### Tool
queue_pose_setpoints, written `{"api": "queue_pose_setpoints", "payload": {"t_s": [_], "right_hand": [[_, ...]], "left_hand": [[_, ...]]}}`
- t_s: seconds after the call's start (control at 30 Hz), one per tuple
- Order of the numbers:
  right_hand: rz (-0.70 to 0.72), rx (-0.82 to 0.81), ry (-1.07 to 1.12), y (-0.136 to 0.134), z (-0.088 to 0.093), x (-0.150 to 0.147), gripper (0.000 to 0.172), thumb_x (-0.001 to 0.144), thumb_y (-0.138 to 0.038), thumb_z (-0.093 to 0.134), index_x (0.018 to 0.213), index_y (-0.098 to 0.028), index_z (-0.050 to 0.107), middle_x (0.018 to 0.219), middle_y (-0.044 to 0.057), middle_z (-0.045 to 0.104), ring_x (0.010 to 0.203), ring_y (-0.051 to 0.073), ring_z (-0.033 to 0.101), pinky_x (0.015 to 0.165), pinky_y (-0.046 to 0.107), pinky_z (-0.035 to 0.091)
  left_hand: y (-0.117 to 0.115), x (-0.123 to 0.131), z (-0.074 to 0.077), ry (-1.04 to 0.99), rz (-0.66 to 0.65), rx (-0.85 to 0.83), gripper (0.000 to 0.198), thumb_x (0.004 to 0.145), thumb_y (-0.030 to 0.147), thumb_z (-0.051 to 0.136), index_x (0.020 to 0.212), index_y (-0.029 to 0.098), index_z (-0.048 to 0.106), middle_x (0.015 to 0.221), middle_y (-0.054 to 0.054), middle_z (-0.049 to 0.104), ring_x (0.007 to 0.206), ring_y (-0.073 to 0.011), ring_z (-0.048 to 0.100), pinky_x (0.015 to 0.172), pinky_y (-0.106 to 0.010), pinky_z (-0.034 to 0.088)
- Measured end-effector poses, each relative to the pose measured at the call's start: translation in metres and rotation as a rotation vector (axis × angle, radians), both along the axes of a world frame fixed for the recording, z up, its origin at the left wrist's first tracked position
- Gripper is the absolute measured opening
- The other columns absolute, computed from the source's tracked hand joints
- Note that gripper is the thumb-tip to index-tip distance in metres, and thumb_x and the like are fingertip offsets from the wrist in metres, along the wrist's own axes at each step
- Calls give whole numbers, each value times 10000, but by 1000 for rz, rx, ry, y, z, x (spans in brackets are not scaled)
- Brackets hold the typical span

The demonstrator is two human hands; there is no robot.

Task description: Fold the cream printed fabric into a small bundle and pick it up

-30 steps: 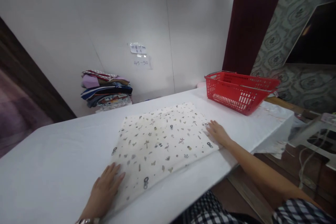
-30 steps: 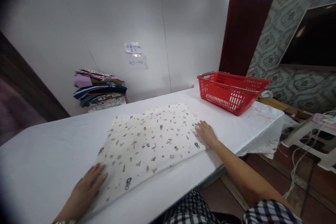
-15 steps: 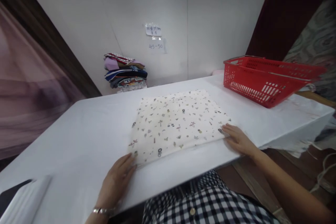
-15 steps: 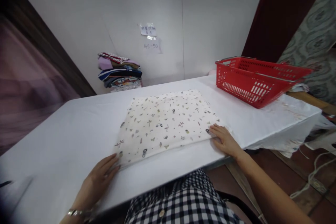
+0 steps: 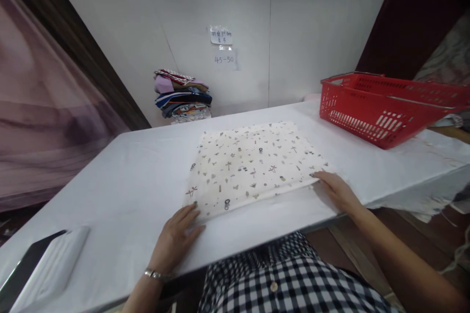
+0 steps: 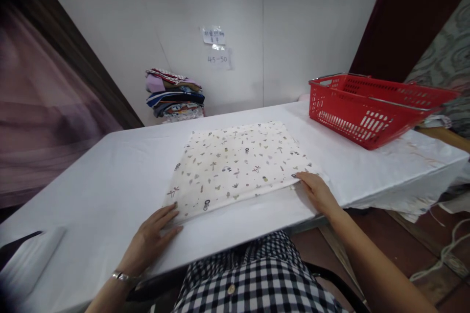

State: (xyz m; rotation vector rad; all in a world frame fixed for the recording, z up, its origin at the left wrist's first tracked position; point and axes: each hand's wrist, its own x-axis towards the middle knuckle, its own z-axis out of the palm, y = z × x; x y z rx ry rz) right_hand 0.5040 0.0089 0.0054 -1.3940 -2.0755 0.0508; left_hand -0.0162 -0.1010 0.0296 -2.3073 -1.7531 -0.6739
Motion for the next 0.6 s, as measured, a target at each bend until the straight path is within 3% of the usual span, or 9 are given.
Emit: {"api": "queue_pose_setpoints", "payload": {"t_s": [0.2,0.37,0.6], "right_hand": [[-42,-4,3,4,6,-7,360,906,-325,349,1073,-187,636,1074,104,683,1018,243,617,906,416,480],[46,-11,-116,5,-7,2,339,876,-274,395,1099,-208,642,1169,87,647,1117,248,562,976,450,416],[-36,47,-214,7,-17,19,357,858,-215,390,1087,-169,661,1176,112,639,1120,265,555,966,463,413]], "left_hand": [[5,1,4,-34,27,44,309,885,388,451,982,205,680,1072,-61,699,1016,-196,628,920,-341,506],[3,5,6,-142,186,69,328,884,404,445,1010,195,663,1043,-55,705,957,-180,647,873,-294,510],[-5,-2,3,28,219,-80,362,833,254,415,1130,203,615,1208,-56,632,1108,-204,572,938,-326,472]]}}
